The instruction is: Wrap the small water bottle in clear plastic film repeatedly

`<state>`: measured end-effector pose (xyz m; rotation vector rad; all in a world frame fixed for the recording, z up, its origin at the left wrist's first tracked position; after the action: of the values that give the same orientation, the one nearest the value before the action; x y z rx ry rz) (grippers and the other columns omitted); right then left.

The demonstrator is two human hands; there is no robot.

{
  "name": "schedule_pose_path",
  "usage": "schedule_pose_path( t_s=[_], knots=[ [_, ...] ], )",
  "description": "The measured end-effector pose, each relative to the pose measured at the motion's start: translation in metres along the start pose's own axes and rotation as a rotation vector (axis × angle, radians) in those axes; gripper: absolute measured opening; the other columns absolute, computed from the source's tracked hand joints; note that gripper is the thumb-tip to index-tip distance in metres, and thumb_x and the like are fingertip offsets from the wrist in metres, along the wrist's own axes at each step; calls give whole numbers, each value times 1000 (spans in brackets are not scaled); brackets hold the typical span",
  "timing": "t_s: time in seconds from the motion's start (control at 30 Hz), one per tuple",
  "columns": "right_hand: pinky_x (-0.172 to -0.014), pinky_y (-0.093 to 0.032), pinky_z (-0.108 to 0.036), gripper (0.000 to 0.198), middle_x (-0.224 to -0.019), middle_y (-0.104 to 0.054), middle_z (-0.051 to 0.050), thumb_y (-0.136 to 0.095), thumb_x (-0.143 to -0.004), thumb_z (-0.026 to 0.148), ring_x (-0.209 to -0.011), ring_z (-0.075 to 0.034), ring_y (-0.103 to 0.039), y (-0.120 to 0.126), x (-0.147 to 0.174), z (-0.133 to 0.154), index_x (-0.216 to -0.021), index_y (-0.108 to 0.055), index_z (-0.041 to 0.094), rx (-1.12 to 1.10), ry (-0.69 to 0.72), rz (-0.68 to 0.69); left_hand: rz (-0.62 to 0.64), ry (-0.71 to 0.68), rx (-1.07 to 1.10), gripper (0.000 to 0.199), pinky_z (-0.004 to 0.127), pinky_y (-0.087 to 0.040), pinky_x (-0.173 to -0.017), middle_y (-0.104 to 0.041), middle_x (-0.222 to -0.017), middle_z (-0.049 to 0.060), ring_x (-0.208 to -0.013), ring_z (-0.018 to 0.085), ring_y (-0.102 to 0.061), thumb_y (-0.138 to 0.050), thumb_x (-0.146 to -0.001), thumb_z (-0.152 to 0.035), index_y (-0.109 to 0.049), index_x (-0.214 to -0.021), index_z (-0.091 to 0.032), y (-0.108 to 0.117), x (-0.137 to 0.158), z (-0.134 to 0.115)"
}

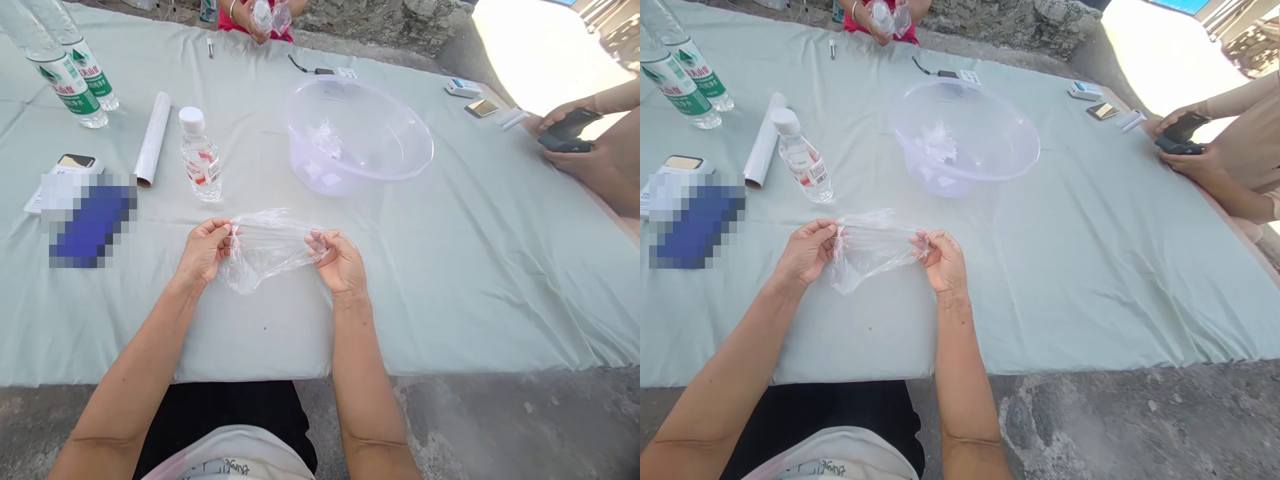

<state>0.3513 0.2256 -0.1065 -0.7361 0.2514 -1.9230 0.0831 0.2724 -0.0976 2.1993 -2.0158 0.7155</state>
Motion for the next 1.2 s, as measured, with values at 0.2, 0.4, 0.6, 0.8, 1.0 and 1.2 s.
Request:
schedule_pose_path(
  t_s=[0.2, 0.4, 0.6, 0.8, 1.0, 1.2],
  knots=[
    [-50, -49, -20, 19, -76, -70, 1, -73, -60, 24, -63, -11, -66, 0, 2, 3, -66, -55, 20, 149, 2, 46, -39, -51, -144, 15, 23, -51, -59, -66, -88, 2, -66, 11, -64, -62, -89, -33, -60, -95, -19, 3, 1, -7],
    [-52, -49, -25, 24, -79, -70, 0, -71, -66, 36, -60, -12, -61, -9, 5, -7, -70, -52, 22, 315, -37, 81, 82, -527, -870, 49, 40, -55, -85, -65, -126, 12, -101, 24, -65, -69, -86, -35, -53, -131, -22, -35, 21, -19],
    [-59, -48, -29, 15, -84, -71, -3, -66, -74, 34, -64, -14, -61, 15, 6, 13, -81, -62, 21, 759, 68, -63, 355, -1240, -1339, 24, 33, -50, -78, -71, -105, 8, -95, 20, -64, -47, -95, -7, -65, -107, -19, -89, 64, 6],
    [-80, -52, -37, 53, -112, -71, -11, -48, -87, 66, -93, -21, -68, 24, 21, 53, -107, -63, 20, 806, 428, -262, 543, -1224, -1461, 12, 38, -51, -87, -69, -116, 11, -109, 26, -63, -70, -89, -20, -66, -99, -16, -100, 67, 36],
    [-82, -47, -36, 35, -86, -71, -4, -58, -82, 56, -82, -21, -63, -25, 14, 10, -80, -64, 22, 1212, 484, 46, 462, -1170, -1233, 16, 37, -52, -89, -66, -122, 11, -112, 24, -63, -63, -94, -27, -65, -108, -20, -87, 71, 11],
    [-70, -42, -28, 23, -77, -67, 2, -49, -92, 44, -70, -15, -58, -33, 17, -2, -89, -61, 24, 1086, 462, 158, -129, -707, -1298, 28, 52, -48, -92, -65, -106, 17, -108, 35, -59, -66, -88, -43, -67, -98, -17, -52, 26, -19]
  ],
)
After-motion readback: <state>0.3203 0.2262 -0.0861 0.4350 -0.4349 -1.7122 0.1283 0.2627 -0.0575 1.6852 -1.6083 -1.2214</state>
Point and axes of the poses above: each hand's wrist, its own x-axis away from the middle knuckle, its own y-axis out of the back of the hand, z = x × y, the point moved 9 cm from there along -x, towards the middle knuckle
